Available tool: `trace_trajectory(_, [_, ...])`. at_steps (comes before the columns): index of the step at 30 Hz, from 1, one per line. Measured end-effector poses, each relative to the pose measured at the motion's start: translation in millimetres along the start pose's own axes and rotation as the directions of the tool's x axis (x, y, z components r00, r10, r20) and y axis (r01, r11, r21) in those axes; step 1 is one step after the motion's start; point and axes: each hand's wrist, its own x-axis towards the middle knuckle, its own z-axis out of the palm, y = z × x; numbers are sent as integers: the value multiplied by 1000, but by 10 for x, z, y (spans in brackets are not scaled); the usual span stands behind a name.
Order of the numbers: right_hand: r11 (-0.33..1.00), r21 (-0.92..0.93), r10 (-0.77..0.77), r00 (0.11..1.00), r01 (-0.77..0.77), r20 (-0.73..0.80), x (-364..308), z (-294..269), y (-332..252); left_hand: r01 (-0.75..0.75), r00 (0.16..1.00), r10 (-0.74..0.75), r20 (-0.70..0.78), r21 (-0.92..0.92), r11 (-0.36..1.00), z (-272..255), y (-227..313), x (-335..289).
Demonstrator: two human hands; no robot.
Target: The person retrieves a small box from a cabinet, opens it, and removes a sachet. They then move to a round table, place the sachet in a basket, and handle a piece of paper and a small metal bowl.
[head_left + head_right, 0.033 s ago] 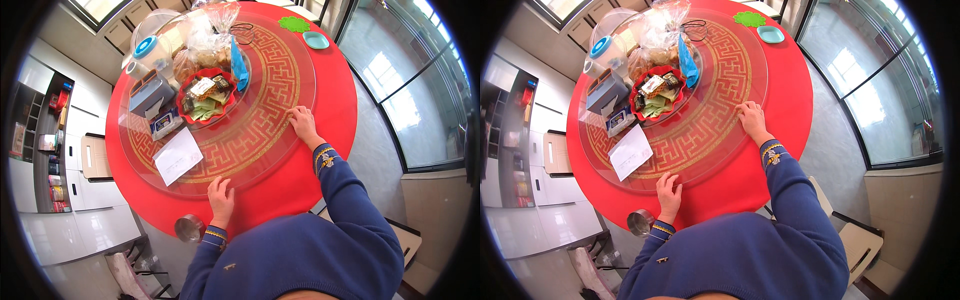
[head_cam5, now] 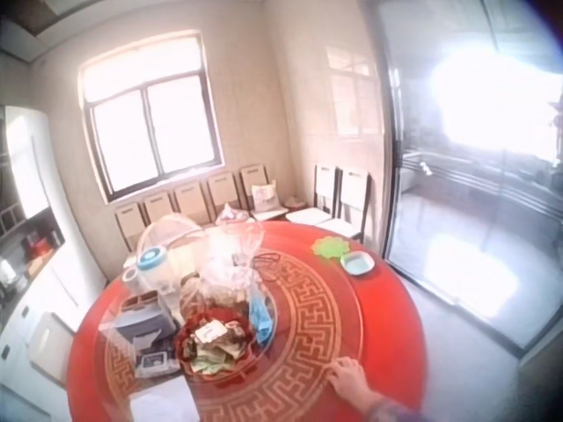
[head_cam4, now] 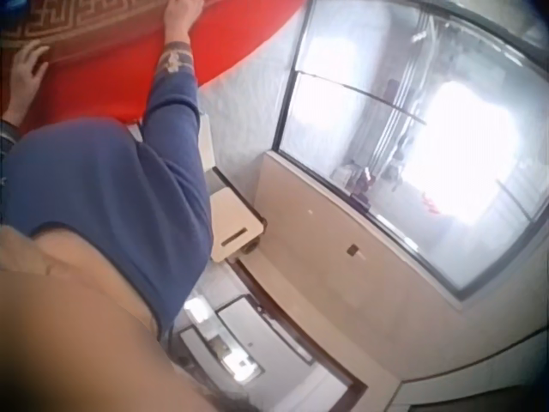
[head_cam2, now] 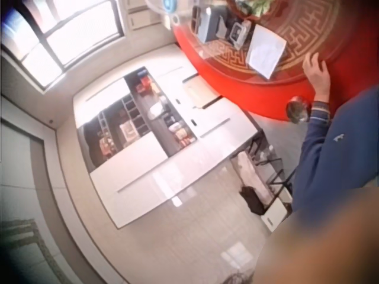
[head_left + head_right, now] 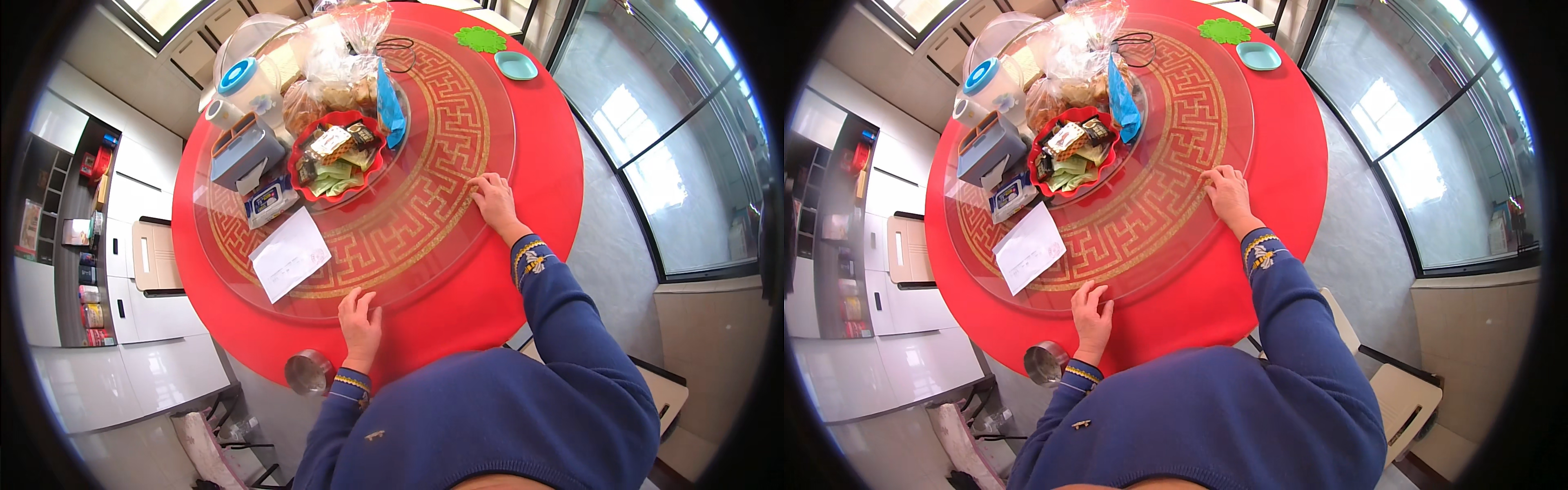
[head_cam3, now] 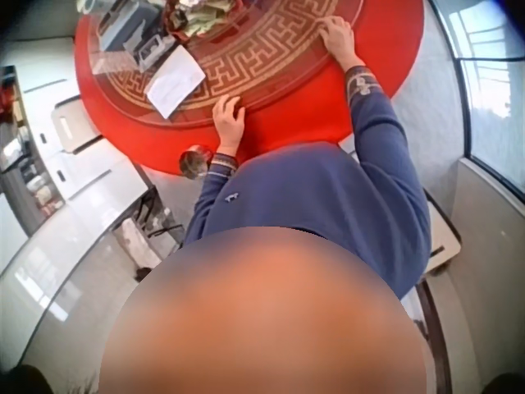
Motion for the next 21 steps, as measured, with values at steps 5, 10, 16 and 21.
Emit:
trace_trajectory(5, [1000, -7, 1, 1000, -1, 6, -53, 2, -28, 27, 1000, -27, 0, 8, 1000, -29, -51, 6])
trace_trajectory(10, [1000, 5, -18, 1000, 18, 20, -100, 35, -88, 110, 993, -112, -23, -50, 993, -33, -114, -36])
trace_trajectory(16, [1000, -18, -12, 999, 13, 32, -200, 19, -164, 140, 988, -139, -72, 0, 990, 19, -171, -47])
trace_trajectory(21, [999, -9, -39, 999, 40, 38, -286, 41, -215, 157, 981, -154, -114, 20, 987, 28, -183, -77])
